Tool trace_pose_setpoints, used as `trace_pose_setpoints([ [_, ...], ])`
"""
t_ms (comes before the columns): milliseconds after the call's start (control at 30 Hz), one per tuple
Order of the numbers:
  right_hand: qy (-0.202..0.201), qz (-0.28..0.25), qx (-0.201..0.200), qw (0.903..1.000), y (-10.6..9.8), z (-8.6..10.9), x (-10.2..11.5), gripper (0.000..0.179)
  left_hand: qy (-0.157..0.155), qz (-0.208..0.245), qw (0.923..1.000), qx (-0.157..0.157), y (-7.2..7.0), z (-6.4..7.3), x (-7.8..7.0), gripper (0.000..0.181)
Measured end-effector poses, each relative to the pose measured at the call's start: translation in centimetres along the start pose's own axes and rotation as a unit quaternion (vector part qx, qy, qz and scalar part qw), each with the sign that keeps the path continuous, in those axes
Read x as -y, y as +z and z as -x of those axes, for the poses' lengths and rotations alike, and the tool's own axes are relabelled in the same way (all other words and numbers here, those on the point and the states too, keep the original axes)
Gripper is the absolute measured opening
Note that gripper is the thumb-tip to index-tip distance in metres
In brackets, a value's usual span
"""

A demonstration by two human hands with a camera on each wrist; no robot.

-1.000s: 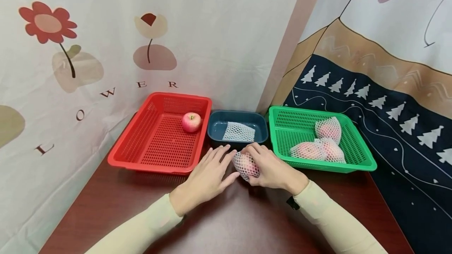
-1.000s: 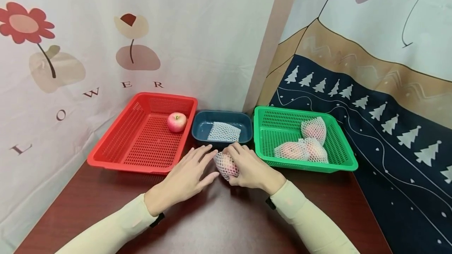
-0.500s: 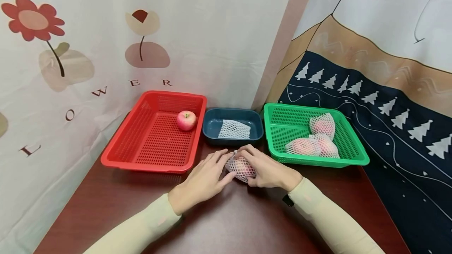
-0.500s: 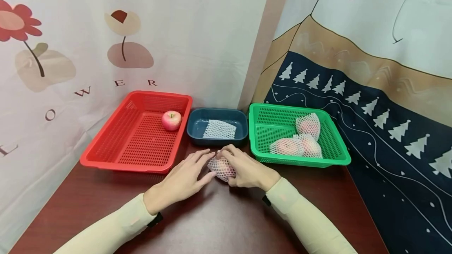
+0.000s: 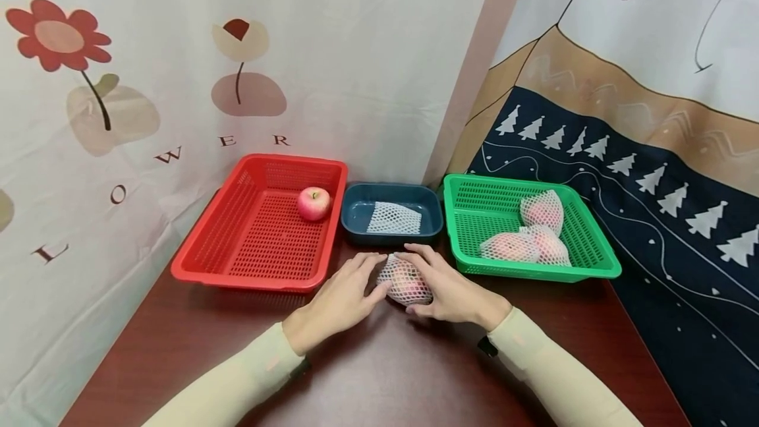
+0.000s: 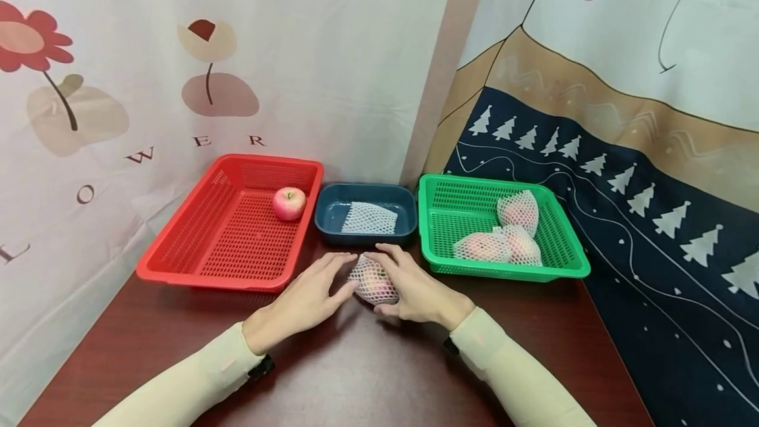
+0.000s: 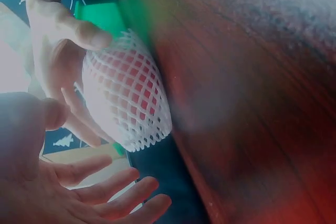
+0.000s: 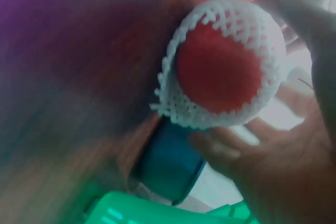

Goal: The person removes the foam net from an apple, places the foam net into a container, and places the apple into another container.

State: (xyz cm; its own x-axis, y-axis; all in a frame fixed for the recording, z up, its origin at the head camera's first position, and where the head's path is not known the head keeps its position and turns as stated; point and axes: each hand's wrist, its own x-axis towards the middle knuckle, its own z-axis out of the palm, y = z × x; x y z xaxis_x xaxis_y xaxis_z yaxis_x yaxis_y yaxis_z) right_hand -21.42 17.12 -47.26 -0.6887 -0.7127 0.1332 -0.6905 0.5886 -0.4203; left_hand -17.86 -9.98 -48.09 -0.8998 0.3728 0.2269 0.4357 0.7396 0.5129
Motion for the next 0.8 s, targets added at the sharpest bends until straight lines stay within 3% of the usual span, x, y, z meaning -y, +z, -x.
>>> trace_pose_setpoints([
  [133, 0.042, -0.002, -0.034, 0.9986, 0.5, 0.0, 0.3, 0.108, -0.010, 0.024, 0.9997, -0.004, -0.3, -0.1, 0.0, 0.061],
  [300, 0.077, -0.007, -0.036, 0.9964, 1.1, -0.1, 0.6, 0.107, -0.023, 0.038, 0.9990, 0.002, -0.2, -0.1, 0.2, 0.060],
  [800, 0.077, -0.007, -0.041, 0.9962, 2.0, -0.5, 0.2, 0.093, -0.015, 0.057, 0.9982, -0.008, 0.2, -0.5, 0.7, 0.051],
])
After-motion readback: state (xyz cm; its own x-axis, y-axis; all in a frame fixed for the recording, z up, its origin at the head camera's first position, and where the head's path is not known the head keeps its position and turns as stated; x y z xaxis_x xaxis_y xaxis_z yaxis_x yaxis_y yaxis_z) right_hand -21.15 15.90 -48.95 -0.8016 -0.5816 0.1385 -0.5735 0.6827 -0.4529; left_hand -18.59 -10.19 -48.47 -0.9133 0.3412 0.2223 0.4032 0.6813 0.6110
